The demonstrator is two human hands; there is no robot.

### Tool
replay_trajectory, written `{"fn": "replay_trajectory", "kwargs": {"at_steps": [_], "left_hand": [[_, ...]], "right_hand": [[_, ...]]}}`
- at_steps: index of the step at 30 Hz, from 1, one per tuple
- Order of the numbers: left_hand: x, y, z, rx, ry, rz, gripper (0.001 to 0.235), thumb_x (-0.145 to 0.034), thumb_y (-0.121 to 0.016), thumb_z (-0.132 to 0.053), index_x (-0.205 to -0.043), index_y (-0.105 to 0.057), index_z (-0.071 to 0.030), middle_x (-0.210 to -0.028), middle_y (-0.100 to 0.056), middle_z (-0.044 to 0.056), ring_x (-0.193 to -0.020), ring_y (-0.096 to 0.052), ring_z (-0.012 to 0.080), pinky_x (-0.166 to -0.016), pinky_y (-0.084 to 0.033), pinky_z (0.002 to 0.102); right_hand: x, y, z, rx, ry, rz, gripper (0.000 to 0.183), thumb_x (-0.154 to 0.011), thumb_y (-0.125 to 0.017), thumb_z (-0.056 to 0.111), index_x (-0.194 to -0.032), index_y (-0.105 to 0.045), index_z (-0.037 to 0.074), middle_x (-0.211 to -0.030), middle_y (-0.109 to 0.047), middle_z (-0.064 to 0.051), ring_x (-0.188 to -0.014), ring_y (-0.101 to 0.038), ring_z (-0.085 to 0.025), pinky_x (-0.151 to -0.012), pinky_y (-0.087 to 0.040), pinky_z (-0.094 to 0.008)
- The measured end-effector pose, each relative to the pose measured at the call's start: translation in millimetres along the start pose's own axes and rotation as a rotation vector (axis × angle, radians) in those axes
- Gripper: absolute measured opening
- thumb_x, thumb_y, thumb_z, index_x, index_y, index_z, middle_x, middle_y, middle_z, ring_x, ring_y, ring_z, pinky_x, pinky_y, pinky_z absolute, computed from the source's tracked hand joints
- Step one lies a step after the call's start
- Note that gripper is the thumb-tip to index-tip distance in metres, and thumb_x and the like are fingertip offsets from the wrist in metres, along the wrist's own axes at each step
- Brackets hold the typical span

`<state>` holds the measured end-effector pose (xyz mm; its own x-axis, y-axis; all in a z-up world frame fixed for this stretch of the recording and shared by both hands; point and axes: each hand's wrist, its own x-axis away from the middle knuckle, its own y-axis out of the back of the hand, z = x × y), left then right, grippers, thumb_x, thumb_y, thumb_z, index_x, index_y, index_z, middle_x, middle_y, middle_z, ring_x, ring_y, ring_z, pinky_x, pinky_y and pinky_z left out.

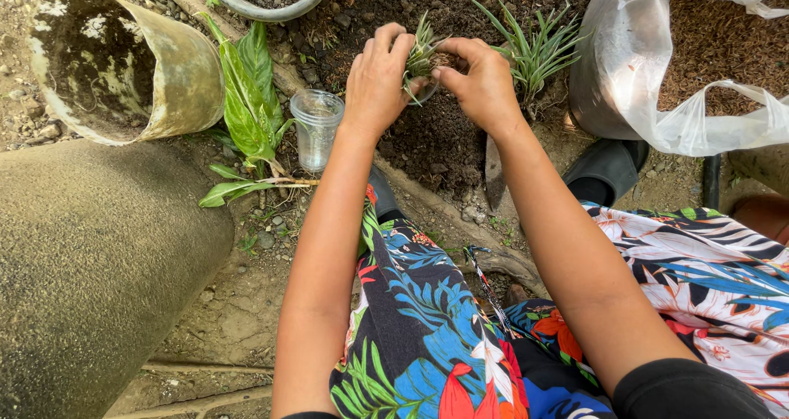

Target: The person pots a small plant into a plastic cup. They first separate several plant sprigs by hand, then place a sprig into a small clear plastic cup and add soil from a pile on the ground around the plant base to secure it.

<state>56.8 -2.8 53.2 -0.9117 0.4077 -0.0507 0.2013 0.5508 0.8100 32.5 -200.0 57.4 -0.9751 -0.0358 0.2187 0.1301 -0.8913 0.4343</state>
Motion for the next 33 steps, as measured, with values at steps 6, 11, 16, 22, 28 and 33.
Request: {"fn": "replay_trajectory", "kwargs": {"at_steps": [6,11,16,22,28,33], "left_hand": [[-10,-11,6,0.009,0.115,0.034,0.047,-0.082,-0.086,-0.022,-0.118,-0.059,-0.011,-0.116,-0.058,0.006,-0.11,-0.061,0.0295,-0.08,-0.056,0.044],[-16,-18,10,0.048,0.196,0.03,0.045,-0.083,-0.086,-0.023,-0.117,-0.06,-0.011,-0.116,-0.059,0.006,-0.112,-0.063,0.0292,-0.082,-0.056,0.045],[-24,-23,16,0.09,0.269,0.047,0.05,-0.079,-0.087,-0.025,-0.12,-0.061,-0.011,-0.114,-0.061,0.007,-0.108,-0.065,0.0302,-0.082,-0.056,0.046],[-34,-29,17,0.09,0.316,0.043,0.051,-0.079,-0.087,-0.025,-0.121,-0.062,-0.012,-0.113,-0.061,0.009,-0.107,-0.066,0.0337,-0.081,-0.054,0.05],[-34,-26,16,0.155,0.415,0.072,0.058,-0.079,-0.086,-0.027,-0.129,-0.06,-0.012,-0.117,-0.062,0.011,-0.105,-0.067,0.0367,-0.082,-0.054,0.05],[-35,-26,13,0.192,0.447,0.065,0.064,-0.079,-0.085,-0.032,-0.132,-0.058,-0.009,-0.119,-0.063,0.013,-0.104,-0.067,0.0373,-0.083,-0.054,0.049]], "right_hand": [[15,13,2,-0.165,-0.17,0.024,0.036,-0.089,-0.078,0.01,-0.125,-0.072,0.005,-0.108,-0.071,-0.003,-0.091,-0.068,-0.011,-0.082,-0.058,-0.028],[22,24,8,0.04,-0.152,0.164,0.036,-0.087,-0.081,0.013,-0.122,-0.074,0.007,-0.104,-0.073,-0.006,-0.089,-0.067,-0.015,-0.08,-0.055,-0.031],[20,12,24,0.104,-0.055,0.322,0.034,-0.084,-0.081,0.014,-0.117,-0.075,0.009,-0.106,-0.072,-0.01,-0.095,-0.072,-0.022,-0.086,-0.057,-0.035],[4,-4,46,0.364,0.122,0.327,0.03,-0.083,-0.077,0.006,-0.112,-0.075,0.004,-0.11,-0.069,-0.018,-0.103,-0.066,-0.039,-0.091,-0.052,-0.045],[-6,-5,48,0.44,0.292,0.311,0.028,-0.079,-0.071,-0.003,-0.107,-0.074,0.0,-0.12,-0.067,-0.021,-0.106,-0.065,-0.041,-0.096,-0.052,-0.047],[-4,-10,39,0.511,0.258,0.311,0.03,-0.082,-0.065,-0.008,-0.108,-0.074,0.001,-0.119,-0.066,-0.02,-0.11,-0.065,-0.041,-0.098,-0.052,-0.047]]}}
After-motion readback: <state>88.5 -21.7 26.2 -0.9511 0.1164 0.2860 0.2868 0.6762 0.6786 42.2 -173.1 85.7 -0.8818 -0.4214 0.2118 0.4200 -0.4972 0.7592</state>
